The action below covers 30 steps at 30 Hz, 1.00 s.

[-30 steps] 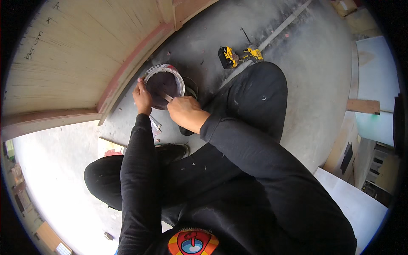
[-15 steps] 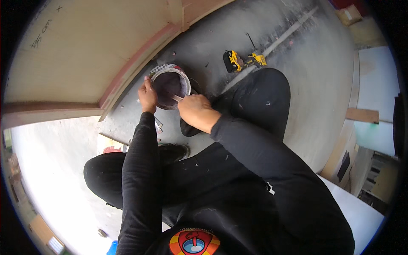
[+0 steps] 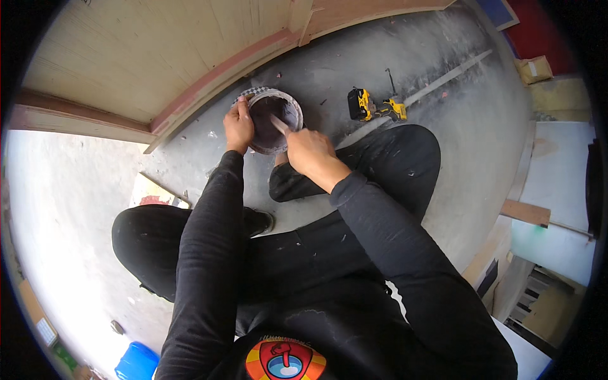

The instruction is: The recorder is sitting on the floor stirring a bucket of putty with a stick, then transferring it to putty knives and mixing it with a hardener.

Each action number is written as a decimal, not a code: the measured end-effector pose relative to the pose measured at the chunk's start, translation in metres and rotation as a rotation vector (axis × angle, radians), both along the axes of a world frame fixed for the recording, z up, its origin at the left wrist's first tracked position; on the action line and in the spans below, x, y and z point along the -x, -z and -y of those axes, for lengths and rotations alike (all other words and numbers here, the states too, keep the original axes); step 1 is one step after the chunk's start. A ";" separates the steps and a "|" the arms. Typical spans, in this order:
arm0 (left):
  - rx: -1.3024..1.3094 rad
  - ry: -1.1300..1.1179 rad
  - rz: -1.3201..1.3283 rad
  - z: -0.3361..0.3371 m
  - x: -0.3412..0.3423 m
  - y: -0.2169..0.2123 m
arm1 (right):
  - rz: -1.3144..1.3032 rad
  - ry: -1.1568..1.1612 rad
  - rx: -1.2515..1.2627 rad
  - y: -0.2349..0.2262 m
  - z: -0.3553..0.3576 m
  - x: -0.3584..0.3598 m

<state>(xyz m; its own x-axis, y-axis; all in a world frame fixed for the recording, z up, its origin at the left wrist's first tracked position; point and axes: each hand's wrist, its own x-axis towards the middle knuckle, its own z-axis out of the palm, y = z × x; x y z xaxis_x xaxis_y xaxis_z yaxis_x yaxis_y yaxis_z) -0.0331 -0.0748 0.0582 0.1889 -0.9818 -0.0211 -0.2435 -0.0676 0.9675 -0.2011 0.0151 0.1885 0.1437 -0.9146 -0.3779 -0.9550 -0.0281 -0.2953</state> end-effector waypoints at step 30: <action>0.118 -0.035 0.179 -0.008 0.021 -0.013 | -0.193 0.077 -0.350 -0.024 0.007 -0.003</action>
<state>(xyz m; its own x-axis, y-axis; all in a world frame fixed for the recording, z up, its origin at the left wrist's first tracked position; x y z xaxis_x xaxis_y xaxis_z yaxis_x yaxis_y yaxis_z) -0.0545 -0.0669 0.0715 0.2130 -0.9683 0.1308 -0.4114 0.0325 0.9109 -0.1979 0.0076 0.2126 -0.0246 -0.7312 -0.6817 -0.9892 0.1166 -0.0893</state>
